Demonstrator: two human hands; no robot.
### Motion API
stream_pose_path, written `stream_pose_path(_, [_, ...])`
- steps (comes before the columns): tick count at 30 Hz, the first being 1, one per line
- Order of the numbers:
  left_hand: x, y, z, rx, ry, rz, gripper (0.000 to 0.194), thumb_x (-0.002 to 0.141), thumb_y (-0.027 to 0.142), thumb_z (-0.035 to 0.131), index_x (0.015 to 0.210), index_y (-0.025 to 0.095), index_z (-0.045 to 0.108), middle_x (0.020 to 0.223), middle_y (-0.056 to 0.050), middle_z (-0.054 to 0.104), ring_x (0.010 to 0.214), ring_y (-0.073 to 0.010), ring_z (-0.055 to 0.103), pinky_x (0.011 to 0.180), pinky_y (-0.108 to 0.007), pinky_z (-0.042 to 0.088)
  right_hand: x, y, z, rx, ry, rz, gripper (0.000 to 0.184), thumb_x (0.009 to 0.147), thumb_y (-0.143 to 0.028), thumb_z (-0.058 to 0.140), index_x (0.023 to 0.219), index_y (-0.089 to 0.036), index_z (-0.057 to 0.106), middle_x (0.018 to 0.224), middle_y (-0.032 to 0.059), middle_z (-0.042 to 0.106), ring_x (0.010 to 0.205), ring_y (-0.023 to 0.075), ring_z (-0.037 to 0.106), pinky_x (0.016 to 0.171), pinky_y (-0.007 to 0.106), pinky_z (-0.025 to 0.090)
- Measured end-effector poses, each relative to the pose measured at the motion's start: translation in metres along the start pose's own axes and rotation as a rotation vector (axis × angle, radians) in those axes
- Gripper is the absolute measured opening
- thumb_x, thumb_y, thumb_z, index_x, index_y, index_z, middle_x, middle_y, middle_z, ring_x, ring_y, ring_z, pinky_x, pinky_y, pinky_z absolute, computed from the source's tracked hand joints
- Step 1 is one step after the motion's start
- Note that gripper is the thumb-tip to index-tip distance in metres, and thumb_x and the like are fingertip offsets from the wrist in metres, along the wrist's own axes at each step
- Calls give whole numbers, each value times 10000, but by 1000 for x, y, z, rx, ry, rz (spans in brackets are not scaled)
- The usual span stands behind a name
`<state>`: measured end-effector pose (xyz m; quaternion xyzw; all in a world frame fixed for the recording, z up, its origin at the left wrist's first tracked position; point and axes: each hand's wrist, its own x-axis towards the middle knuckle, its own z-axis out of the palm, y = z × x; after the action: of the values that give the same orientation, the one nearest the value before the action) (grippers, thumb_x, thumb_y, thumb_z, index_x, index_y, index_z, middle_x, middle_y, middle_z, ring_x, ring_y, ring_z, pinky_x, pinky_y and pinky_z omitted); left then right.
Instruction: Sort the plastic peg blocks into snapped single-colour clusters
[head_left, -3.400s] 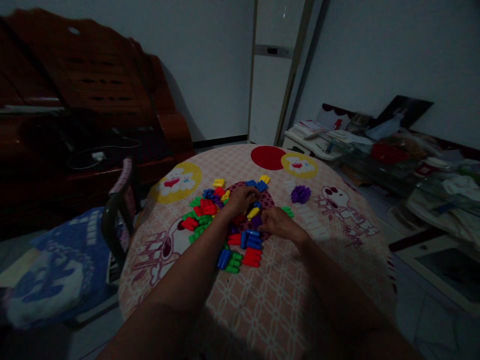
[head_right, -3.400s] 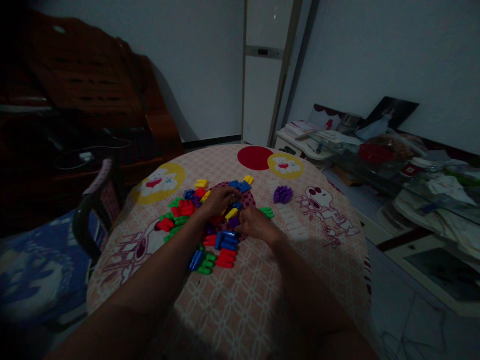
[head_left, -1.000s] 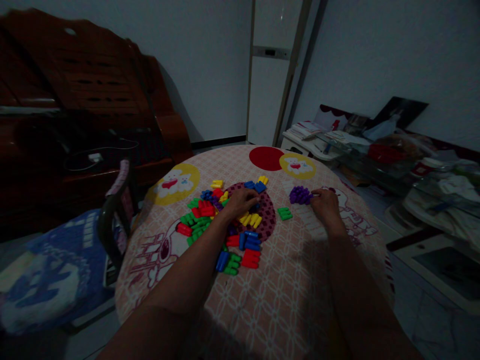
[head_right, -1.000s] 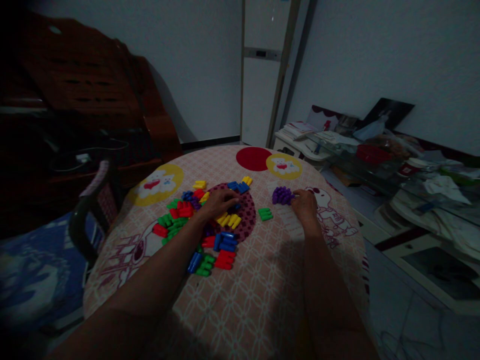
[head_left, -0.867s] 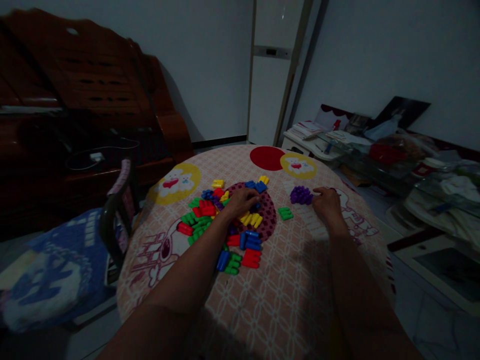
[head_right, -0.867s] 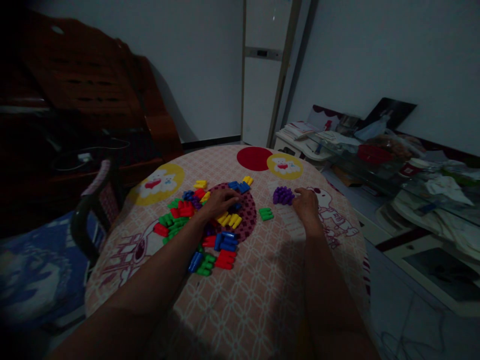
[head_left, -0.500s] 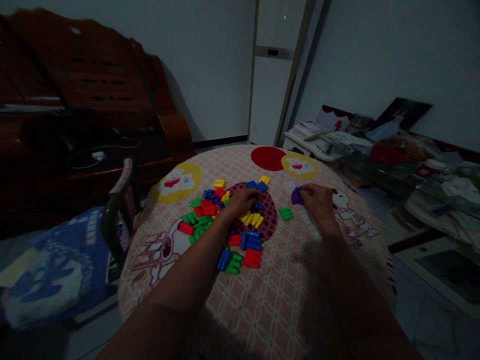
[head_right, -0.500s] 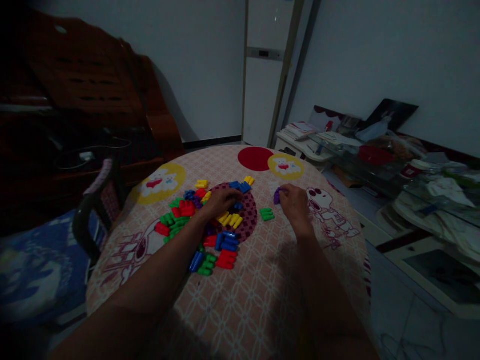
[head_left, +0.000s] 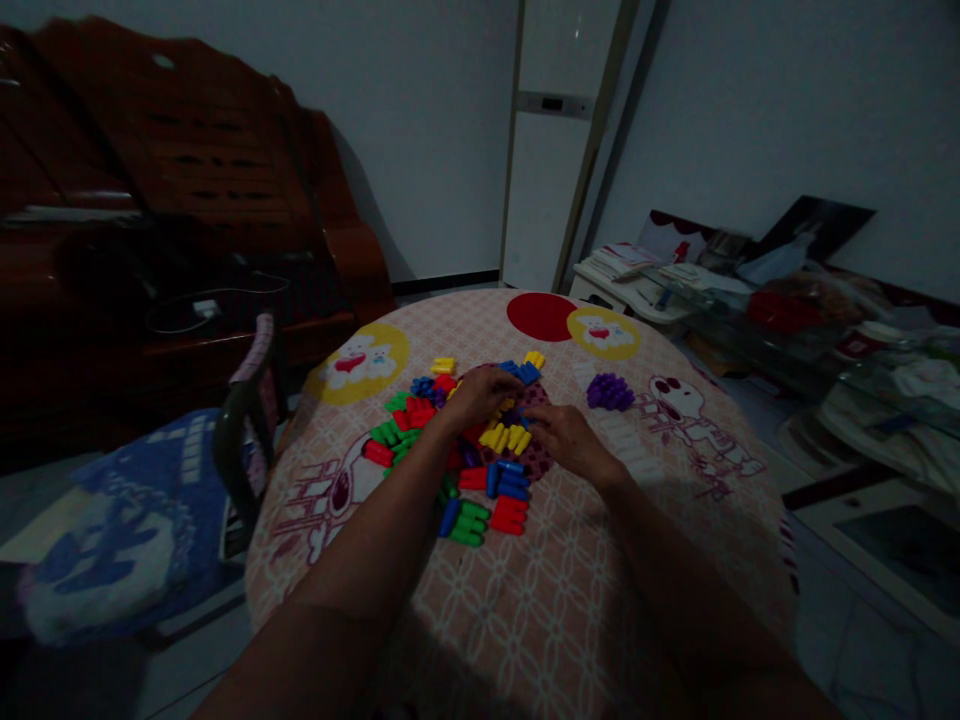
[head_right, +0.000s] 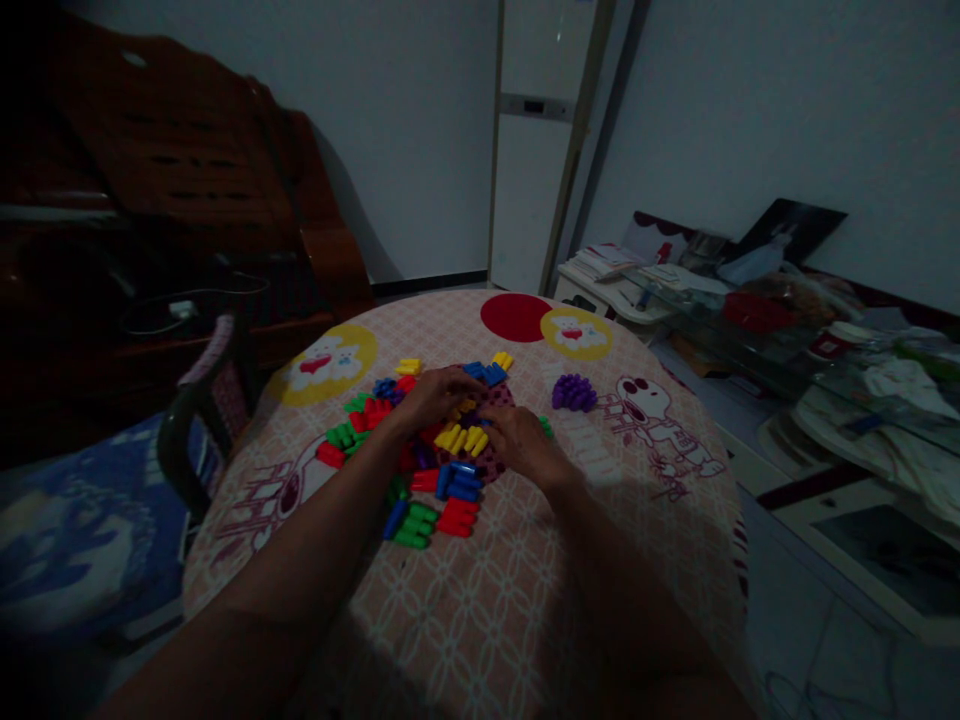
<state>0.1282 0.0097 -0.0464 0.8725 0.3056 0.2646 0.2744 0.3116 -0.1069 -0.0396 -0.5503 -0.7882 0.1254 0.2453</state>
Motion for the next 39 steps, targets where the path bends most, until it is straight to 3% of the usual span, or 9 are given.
stream_pose_path(3, [-1, -3, -2, 96, -139, -15, 320, 761, 154, 576, 981, 196, 805, 957, -52, 781, 887, -214, 699, 847, -296, 530, -2, -1, 8, -135, -80, 39, 303, 963, -250, 519, 1183, -232, 726, 1062, 86, 776, 902, 217, 704, 752, 278, 446])
stream_pose_path(6, [-1, -4, 0, 234, -125, -31, 329, 737, 92, 527, 870, 193, 809, 929, -83, 772, 901, -229, 694, 871, -318, 514, -2, 1, 7, -226, -137, 74, 262, 975, -271, 506, 942, -212, 759, 898, 89, 769, 798, 200, 681, 674, 267, 392])
stream_pose_path(15, [-7, 6, -13, 280, -242, 36, 119, 693, 119, 635, 737, 183, 725, 832, -66, 718, 827, -212, 643, 807, -291, 479, 0, 4, 4, -144, -60, 88, 244, 950, -264, 535, 807, -198, 721, 770, 46, 726, 697, 164, 618, 636, 259, 339])
stream_pose_path(18, [-8, 11, -15, 177, -160, 40, 100, 742, 188, 655, 822, 186, 714, 892, -60, 723, 871, -217, 645, 825, -299, 479, 1, 3, 4, -2, 48, 115, 228, 940, -258, 539, 832, -196, 730, 786, 38, 731, 702, 160, 624, 658, 250, 380])
stream_pose_path(21, [-8, 17, -11, 48, -109, 12, 114, 789, 242, 631, 866, 192, 699, 833, -33, 715, 786, -195, 639, 733, -279, 474, 1, 2, 2, 109, 196, 134, 222, 941, -297, 548, 939, -196, 746, 823, 43, 739, 720, 168, 640, 680, 257, 413])
stream_pose_path(25, [-6, 23, -4, -53, -98, 14, 112, 787, 255, 635, 856, 189, 693, 705, -9, 667, 685, -173, 603, 630, -255, 436, 0, 2, -3, 44, 295, 196, 199, 907, -336, 612, 989, -215, 747, 819, 46, 737, 719, 183, 642, 675, 270, 414])
stream_pose_path(31, [-4, 25, 4, -226, -83, 7, 170, 759, 213, 641, 917, 162, 677, 742, -9, 657, 674, -154, 599, 615, -248, 445, 0, 5, -5, 77, 232, 150, 145, 880, -284, 632, 907, -206, 752, 824, 47, 743, 728, 179, 644, 682, 270, 410])
stream_pose_path(35, [-4, 27, 9, -427, -100, -3, 228, 793, 284, 664, 980, 153, 667, 759, -14, 668, 660, -148, 621, 594, -240, 465, 1, 4, -12, 162, 217, 151, 140, 839, -277, 667, 906, -185, 747, 736, 12, 711, 658, 154, 608, 646, 255, 397])
stream_pose_path(39, [-4, 30, 9, -604, -128, 26, 330, 820, 368, 693, 1063, 145, 673, 964, -85, 739, 817, -186, 692, 694, -271, 528, 0, 7, -29, 183, 113, 152, 87, 781, -247, 675, 804, -168, 702, 652, -13, 654, 609, 135, 574, 596, 238, 375])
